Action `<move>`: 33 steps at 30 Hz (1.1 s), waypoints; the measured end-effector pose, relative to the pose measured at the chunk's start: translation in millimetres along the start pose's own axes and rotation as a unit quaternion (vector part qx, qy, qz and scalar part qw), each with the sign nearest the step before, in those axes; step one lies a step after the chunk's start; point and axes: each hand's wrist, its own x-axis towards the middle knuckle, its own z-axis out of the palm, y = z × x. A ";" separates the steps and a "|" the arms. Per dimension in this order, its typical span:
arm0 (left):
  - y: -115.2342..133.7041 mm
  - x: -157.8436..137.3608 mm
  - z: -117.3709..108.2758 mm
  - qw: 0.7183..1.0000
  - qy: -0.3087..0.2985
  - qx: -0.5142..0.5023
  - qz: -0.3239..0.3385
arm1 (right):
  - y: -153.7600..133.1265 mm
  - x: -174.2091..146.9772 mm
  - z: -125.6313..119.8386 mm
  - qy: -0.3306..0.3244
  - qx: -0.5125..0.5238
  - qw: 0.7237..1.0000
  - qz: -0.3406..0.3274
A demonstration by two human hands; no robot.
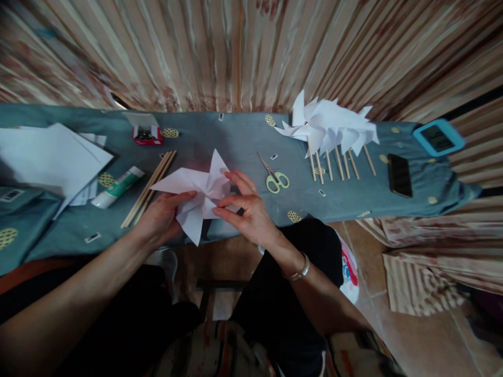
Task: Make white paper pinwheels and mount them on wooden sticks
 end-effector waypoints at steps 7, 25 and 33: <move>-5.0 0.9 1.2 1.000 0.004 0.012 0.016 | -0.5 -0.4 3.7 0.047 -0.080 0.996 0.008; -16.9 2.6 -0.1 0.996 -0.023 0.054 0.071 | 14.6 5.1 19.2 0.008 -0.085 0.995 0.060; -19.2 4.5 -0.1 0.993 -0.025 0.074 0.093 | 12.2 5.3 19.9 0.005 -0.094 0.994 0.054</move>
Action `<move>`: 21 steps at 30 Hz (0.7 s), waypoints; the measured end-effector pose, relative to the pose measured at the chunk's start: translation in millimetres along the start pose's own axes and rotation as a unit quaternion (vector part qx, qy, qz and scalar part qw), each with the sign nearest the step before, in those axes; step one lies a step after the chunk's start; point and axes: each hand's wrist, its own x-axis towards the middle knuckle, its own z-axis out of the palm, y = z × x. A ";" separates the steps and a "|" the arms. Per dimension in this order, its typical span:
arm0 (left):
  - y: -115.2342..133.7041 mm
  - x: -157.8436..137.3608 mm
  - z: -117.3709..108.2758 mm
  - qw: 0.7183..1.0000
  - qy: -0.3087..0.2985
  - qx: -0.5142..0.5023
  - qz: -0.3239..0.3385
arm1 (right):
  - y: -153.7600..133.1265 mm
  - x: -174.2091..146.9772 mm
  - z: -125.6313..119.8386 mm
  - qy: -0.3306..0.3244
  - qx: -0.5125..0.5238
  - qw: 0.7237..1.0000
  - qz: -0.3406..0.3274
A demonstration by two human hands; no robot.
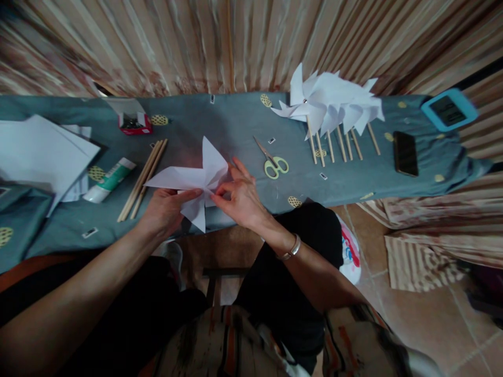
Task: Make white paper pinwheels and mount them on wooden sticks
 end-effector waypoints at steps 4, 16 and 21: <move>-0.1 0.2 0.9 1.000 0.002 0.000 0.004 | -0.5 0.7 0.0 -0.004 0.007 1.000 0.004; -0.1 2.8 0.1 1.000 0.004 0.001 0.019 | -2.7 1.1 2.1 0.007 0.012 1.000 -0.008; -1.7 4.5 -1.3 1.000 0.007 -0.010 0.014 | -2.8 0.8 2.3 0.007 0.010 1.000 -0.010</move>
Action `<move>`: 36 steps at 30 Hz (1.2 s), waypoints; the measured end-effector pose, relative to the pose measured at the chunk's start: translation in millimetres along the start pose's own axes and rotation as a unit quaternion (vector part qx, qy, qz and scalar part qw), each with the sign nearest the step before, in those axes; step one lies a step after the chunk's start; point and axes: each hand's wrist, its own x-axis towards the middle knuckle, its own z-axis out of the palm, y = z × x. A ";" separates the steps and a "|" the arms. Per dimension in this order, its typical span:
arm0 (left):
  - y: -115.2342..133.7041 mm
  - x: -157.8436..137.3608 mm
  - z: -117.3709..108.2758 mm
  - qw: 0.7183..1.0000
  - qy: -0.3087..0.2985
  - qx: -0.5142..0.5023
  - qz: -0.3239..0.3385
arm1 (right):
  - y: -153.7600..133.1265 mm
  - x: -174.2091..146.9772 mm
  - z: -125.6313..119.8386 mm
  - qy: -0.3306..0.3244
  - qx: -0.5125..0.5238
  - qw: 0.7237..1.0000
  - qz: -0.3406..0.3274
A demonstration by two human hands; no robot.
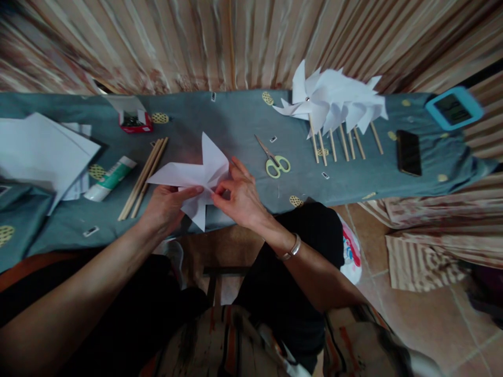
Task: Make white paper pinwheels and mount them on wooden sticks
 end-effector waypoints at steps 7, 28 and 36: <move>2.2 -0.2 2.2 1.000 0.012 -0.007 -0.019 | -2.1 3.0 -3.0 -0.016 0.004 1.000 0.002; -3.6 2.1 -0.1 0.999 0.001 0.032 0.010 | -3.6 5.0 -6.4 -0.010 0.002 1.000 -0.007; -1.4 0.1 1.4 1.000 0.003 0.026 0.000 | -2.3 5.4 -5.0 -0.018 0.006 1.000 0.002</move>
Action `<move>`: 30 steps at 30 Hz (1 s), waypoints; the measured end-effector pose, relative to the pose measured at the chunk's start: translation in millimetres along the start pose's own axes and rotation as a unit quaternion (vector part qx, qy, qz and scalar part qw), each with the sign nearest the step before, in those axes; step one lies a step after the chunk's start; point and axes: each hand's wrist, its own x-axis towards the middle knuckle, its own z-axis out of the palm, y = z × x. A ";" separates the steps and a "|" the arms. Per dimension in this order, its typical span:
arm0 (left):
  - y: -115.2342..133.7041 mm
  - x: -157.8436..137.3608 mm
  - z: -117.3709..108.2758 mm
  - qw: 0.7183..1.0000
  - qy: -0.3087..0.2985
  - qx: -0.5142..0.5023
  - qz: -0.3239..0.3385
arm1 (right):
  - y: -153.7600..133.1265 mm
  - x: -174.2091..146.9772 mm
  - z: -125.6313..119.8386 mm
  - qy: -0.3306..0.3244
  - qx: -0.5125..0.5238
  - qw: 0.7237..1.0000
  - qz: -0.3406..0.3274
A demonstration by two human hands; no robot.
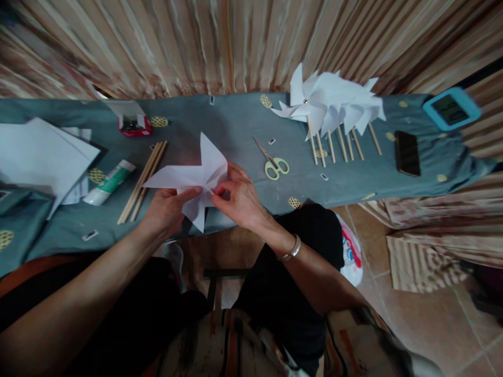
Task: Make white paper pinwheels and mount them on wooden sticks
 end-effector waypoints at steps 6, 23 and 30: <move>0.7 -0.7 0.8 1.000 -0.006 -0.013 -0.004 | -0.6 0.4 1.1 0.002 -0.011 1.000 -0.003; 3.4 -1.0 2.5 1.000 0.014 -0.011 -0.010 | -3.9 -2.4 0.8 0.015 0.012 0.999 -0.028; 18.9 -0.5 7.1 0.997 0.033 -0.064 -0.026 | -12.5 -7.9 -8.5 0.089 0.022 0.993 -0.069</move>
